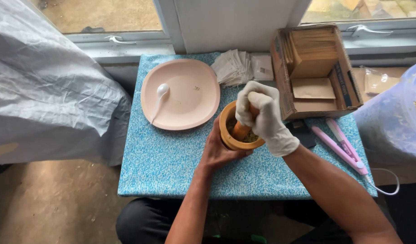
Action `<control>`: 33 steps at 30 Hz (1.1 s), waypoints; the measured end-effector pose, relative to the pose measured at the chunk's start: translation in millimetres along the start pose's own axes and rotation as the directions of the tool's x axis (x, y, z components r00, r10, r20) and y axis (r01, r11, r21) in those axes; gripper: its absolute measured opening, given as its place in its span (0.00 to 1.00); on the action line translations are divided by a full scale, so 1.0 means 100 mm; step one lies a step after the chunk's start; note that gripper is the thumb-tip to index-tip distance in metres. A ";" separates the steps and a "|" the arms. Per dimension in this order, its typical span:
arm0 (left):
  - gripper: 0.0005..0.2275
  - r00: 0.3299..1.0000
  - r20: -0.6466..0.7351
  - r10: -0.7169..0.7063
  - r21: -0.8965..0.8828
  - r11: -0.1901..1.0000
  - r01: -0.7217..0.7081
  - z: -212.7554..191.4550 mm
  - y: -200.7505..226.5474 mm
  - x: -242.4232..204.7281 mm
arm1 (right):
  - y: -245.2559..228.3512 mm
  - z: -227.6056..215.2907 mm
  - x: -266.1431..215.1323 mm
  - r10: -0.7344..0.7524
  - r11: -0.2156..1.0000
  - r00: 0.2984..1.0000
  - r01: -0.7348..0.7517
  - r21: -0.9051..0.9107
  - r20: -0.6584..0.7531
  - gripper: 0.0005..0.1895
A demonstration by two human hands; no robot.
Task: Grinding dried tea leaves into a finer powder using a wooden mortar and pestle.
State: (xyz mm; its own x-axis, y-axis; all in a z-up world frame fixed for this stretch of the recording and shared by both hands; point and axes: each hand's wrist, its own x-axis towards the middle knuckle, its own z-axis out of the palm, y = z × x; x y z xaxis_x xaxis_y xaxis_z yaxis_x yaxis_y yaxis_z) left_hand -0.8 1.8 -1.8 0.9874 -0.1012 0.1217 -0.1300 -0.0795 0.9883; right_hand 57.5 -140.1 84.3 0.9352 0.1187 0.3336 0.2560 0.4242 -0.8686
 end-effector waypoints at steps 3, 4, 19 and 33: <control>0.59 0.999 -0.004 0.053 -0.017 0.998 -0.053 0.01 0.03 0.04 | -0.04 -0.01 0.16 -0.023 0.993 1.000 0.025 -0.119 0.018 0.11; 0.58 0.998 -0.001 0.064 -0.042 0.997 -0.064 0.03 0.04 -0.02 | -0.03 -0.02 0.13 -0.012 0.981 1.000 0.016 -0.192 0.024 0.12; 0.61 0.996 0.018 -0.083 0.027 0.996 0.082 0.01 0.08 0.04 | -0.21 0.12 -0.04 0.195 0.977 0.980 -0.191 -0.092 0.043 0.09; 0.59 0.998 0.004 0.070 -0.035 0.997 -0.070 0.00 -0.09 0.10 | -0.19 0.04 0.22 -0.102 0.990 0.994 0.098 -0.097 -0.030 0.10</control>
State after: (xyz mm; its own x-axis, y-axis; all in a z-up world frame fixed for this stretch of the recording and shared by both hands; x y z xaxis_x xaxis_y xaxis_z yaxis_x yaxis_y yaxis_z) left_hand 10.7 1.3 -9.2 0.9755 -0.1107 0.1899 -0.1950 -0.0371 0.9801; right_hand 72.1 -142.2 109.0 0.9113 0.0477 0.4089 0.3693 0.3445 -0.8631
